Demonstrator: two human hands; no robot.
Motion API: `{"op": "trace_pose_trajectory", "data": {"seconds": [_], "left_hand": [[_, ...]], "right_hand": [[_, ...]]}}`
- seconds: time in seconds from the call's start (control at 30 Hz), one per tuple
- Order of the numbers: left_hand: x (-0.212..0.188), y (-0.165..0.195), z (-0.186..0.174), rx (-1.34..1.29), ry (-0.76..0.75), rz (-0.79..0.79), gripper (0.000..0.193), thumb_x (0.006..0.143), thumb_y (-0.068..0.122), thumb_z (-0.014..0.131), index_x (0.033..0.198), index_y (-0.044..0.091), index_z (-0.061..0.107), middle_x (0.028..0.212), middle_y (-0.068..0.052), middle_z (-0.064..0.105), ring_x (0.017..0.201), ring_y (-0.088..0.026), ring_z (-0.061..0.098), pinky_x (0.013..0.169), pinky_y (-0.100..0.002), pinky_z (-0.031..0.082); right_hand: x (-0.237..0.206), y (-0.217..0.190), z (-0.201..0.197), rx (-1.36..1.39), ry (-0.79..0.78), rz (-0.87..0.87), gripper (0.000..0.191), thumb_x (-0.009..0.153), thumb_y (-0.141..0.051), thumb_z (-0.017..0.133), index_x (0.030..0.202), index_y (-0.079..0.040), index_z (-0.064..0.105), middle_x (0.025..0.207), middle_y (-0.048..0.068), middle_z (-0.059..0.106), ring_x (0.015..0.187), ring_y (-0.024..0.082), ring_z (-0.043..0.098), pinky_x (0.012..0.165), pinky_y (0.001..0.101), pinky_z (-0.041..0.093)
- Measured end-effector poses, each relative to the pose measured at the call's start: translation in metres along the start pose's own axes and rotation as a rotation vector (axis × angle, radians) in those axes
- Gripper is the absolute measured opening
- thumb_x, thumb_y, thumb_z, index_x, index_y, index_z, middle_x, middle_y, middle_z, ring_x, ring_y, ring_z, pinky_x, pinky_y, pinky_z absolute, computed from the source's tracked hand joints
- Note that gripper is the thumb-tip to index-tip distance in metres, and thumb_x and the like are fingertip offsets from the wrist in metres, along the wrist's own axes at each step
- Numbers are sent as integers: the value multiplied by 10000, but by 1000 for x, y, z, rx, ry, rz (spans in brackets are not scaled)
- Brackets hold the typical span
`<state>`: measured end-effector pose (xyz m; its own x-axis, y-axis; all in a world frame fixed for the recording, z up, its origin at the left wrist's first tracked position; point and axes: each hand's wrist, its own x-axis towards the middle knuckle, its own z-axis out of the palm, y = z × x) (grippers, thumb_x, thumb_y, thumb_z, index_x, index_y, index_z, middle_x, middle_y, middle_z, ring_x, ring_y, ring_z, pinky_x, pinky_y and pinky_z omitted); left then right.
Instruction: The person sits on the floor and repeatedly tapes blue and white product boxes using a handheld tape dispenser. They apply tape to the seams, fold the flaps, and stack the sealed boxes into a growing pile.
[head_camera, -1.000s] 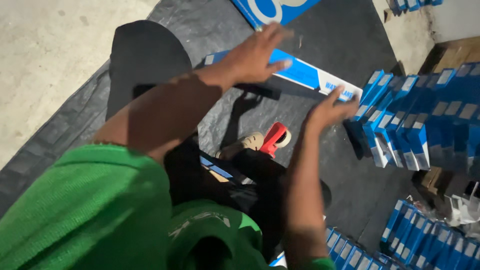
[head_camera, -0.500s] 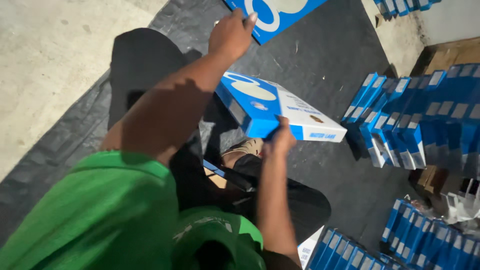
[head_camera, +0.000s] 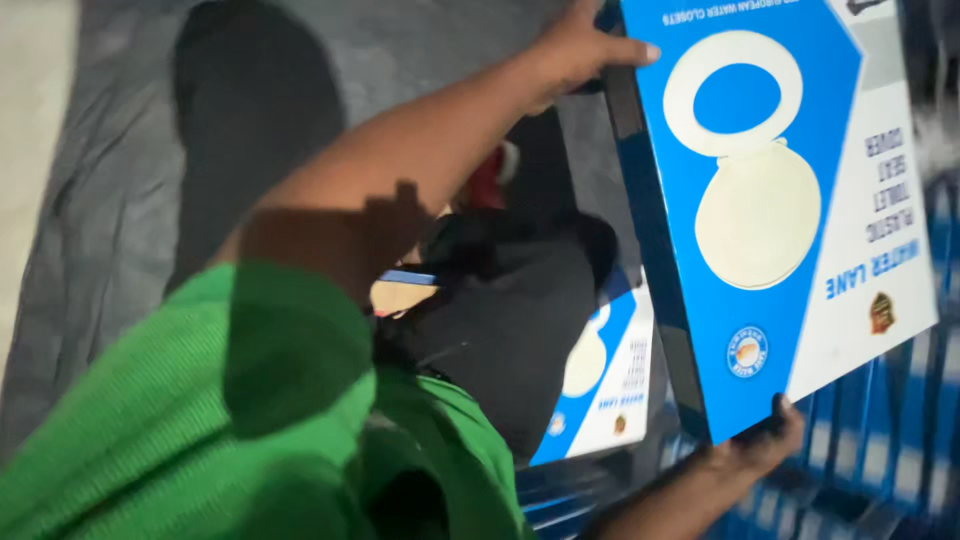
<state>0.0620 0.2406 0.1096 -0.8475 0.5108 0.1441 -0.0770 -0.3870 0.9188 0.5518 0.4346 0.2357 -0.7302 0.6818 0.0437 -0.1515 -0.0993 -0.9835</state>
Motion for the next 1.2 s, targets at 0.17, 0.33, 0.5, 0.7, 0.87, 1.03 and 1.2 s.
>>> {"op": "trace_pose_trajectory", "data": {"seconds": [0.17,0.33,0.5,0.7,0.87,1.03,1.2], "left_hand": [[-43,-39,164,9,-299,-213,988,654,243,932,1461,90,383,1375,-240,629,1321,-397,586,1066,-494,485],[-122,-105,230,483,-424,-473,895,596,180,972,1354,109,501,1329,-184,651,1293,-374,587,1052,-448,477],[-144,-179,232,968,-672,-508,647,687,224,904,1252,91,618,1291,-171,653,1214,-381,615,981,-477,512],[-143,-231,225,1196,-923,-430,268,824,135,629,1033,78,788,1142,-224,716,1077,-389,706,902,-502,567],[-138,-253,220,1282,-959,-595,285,834,136,636,1077,89,779,1178,-195,720,1107,-359,711,923,-479,572],[-134,-268,217,1321,-1028,-643,278,853,135,630,1084,90,777,1178,-188,727,1105,-355,714,917,-482,576],[-133,-271,220,1320,-1015,-673,271,871,135,623,1091,91,775,1178,-181,734,1103,-352,717,912,-484,580]], "right_hand": [[-106,26,-139,-393,351,-54,767,984,-465,713,1558,-32,447,1532,147,529,1336,306,542,1159,469,419],[-157,124,-206,-41,886,344,607,981,-382,660,1424,8,518,1351,157,661,1167,316,669,984,495,558],[-203,196,-207,-145,1096,354,589,1034,-375,702,1295,143,597,1177,205,695,981,304,700,856,464,581],[-194,233,-204,-215,1228,405,553,969,-348,768,1221,126,636,1127,164,714,915,257,692,823,429,582],[-182,255,-201,-196,1222,519,552,962,-368,749,1189,126,649,1094,154,717,893,253,684,793,415,577],[-177,273,-194,-251,1115,431,504,1006,-330,709,1221,122,648,1141,151,714,939,232,684,841,386,558],[-171,271,-196,-189,1090,352,449,991,-265,696,1257,88,620,1209,133,703,1025,220,686,915,369,548]]}}
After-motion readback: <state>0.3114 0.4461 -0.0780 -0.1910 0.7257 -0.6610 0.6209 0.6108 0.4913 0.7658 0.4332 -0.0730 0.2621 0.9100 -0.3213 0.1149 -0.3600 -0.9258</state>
